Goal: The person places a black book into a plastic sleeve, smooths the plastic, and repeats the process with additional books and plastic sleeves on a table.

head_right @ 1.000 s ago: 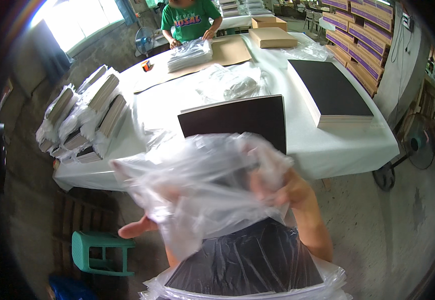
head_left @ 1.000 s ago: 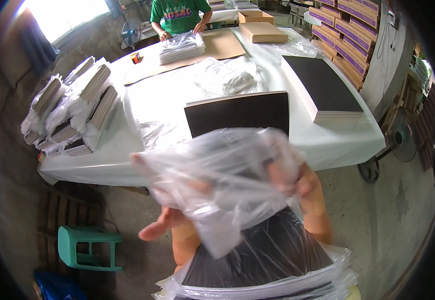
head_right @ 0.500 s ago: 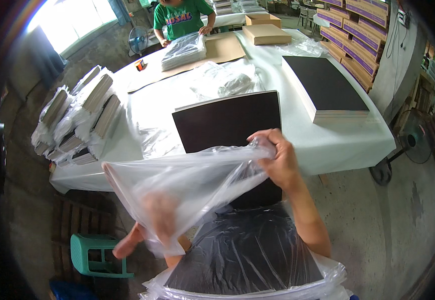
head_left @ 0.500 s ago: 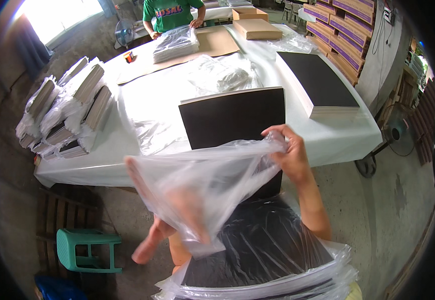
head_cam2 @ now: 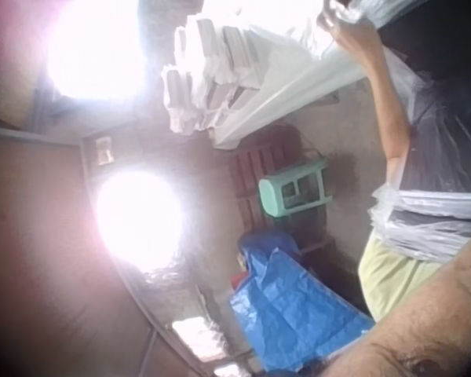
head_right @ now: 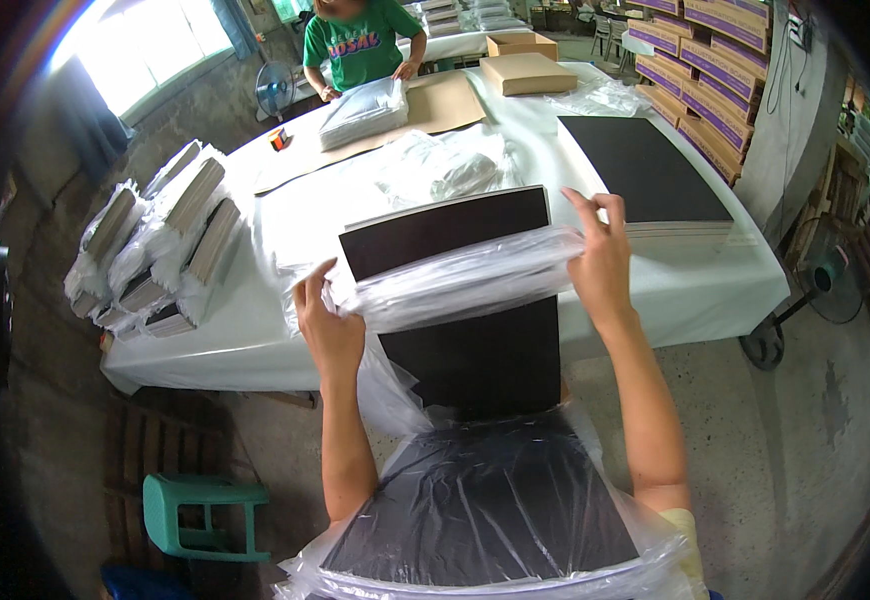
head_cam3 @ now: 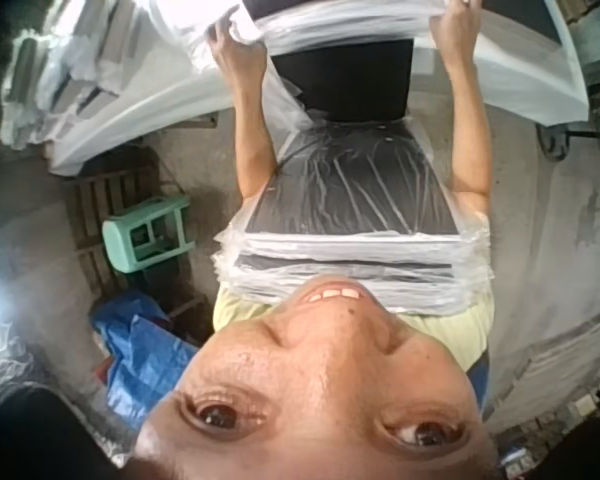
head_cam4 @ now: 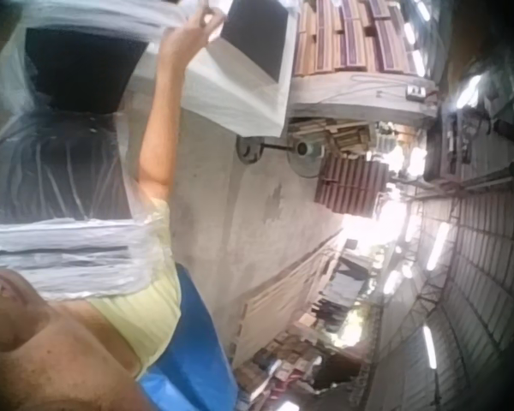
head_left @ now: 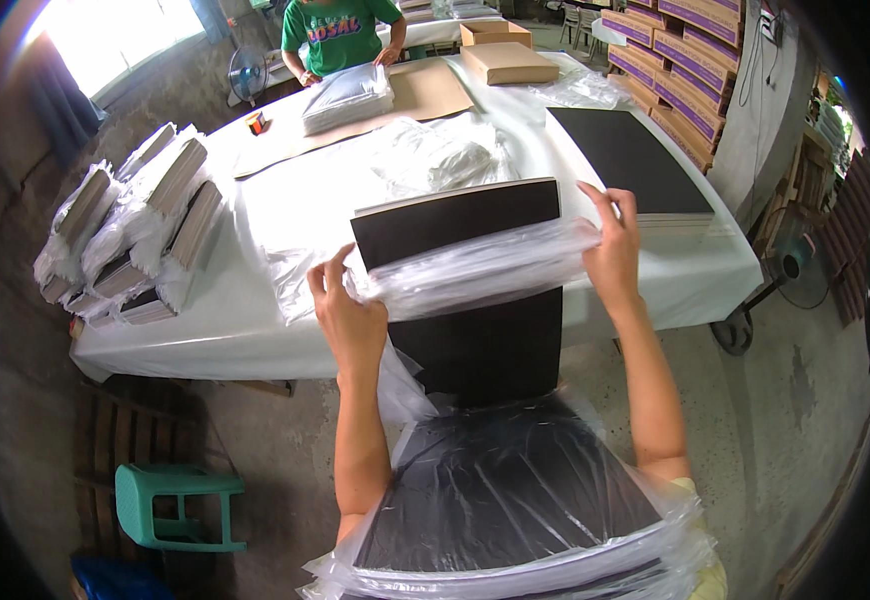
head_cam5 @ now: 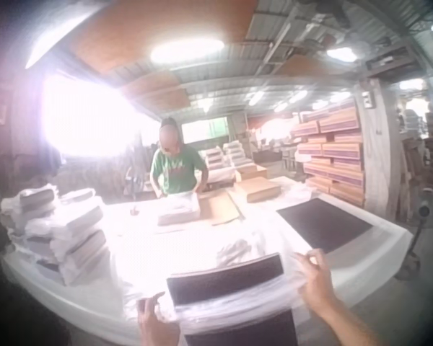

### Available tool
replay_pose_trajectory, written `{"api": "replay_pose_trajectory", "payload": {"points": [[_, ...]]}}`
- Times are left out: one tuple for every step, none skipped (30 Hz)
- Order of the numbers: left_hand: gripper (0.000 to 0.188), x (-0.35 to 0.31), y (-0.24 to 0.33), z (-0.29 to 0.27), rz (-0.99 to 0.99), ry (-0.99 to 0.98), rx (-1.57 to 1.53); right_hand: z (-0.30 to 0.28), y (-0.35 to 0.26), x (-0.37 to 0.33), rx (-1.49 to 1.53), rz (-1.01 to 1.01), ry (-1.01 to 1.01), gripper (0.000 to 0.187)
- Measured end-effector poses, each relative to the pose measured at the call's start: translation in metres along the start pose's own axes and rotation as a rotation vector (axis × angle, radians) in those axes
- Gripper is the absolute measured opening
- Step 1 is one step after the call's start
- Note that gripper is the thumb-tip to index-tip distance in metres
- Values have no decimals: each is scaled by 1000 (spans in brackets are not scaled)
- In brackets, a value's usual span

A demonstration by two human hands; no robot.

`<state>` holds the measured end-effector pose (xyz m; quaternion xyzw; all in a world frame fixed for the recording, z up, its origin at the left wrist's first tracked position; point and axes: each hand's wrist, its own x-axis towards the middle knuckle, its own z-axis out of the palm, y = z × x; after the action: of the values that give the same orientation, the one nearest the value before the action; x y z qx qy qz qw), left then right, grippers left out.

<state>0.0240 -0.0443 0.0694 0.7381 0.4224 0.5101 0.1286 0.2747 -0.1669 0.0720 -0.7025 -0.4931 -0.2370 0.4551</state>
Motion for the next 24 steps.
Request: {"api": "replay_pose_trajectory", "payload": {"points": [[64, 6, 1, 3, 10, 36, 68, 4, 0, 3, -17, -12, -15, 65], [68, 13, 1, 5, 19, 74, 137, 8, 1, 6, -33, -25, -30, 67], [71, 20, 3, 3, -43, 6, 159, 12, 0, 9, -46, -67, -31, 67], [70, 26, 0, 5, -21, -30, 199, 13, -1, 11, -46, -69, -51, 66], [69, 32, -6, 8, 1, -65, 240, 14, -2, 13, -46, -72, -71, 66], [68, 37, -13, 9, 22, -98, 282, 15, -3, 15, -44, -77, -90, 66], [68, 39, -19, 8, 72, -155, 298, 16, -3, 16, -35, -63, -125, 64], [67, 39, -23, 9, 79, -162, 295, 18, -2, 18, -31, -61, -124, 63], [66, 39, -23, 10, 86, -174, 288, 20, 1, 19, -31, -56, -124, 62], [66, 39, -23, 10, 94, -185, 282, 22, 4, 20, -31, -50, -124, 61], [59, 37, -20, 12, 73, -159, 258, 23, 7, 19, -27, -50, -125, 60], [58, 38, -22, 12, 105, -132, 232, 24, 9, 19, -24, -52, -128, 59], [56, 38, -24, 13, 136, -104, 206, 24, 9, 18, -20, -55, -130, 58], [55, 38, -26, 13, 168, -75, 180, 23, 9, 18, -27, -72, -107, 56], [52, 38, -28, 13, 189, -36, 138, 22, 8, 16, -34, -91, -85, 55], [49, 37, -31, 13, 210, 4, 96, 21, 7, 14, -41, -110, -64, 54], [46, 36, -33, 11, 231, 45, 55, 20, 3, 12, 5, -84, -37, 51], [42, 36, -33, 7, 182, 34, -2, 18, -1, 7, 52, -51, -9, 48], [39, 36, -32, 2, 133, 23, -59, 17, -4, 6, 99, -18, 19, 45], [35, 36, -29, -3, 84, 13, -116, 16, -4, 7, 124, -36, 64, 42], [24, 37, -17, -8, -23, 17, -180, 16, -4, 7, 150, -49, 109, 38], [22, 39, -16, -13, -25, -42, -246, 15, -5, 7, 175, -62, 154, 35], [20, 41, -18, -19, -28, -101, -312, 13, -5, 7, 181, -61, 161, 31], [19, 44, -21, -25, -30, -154, -376, 10, -8, 10, 191, -64, 169, 27]]}}
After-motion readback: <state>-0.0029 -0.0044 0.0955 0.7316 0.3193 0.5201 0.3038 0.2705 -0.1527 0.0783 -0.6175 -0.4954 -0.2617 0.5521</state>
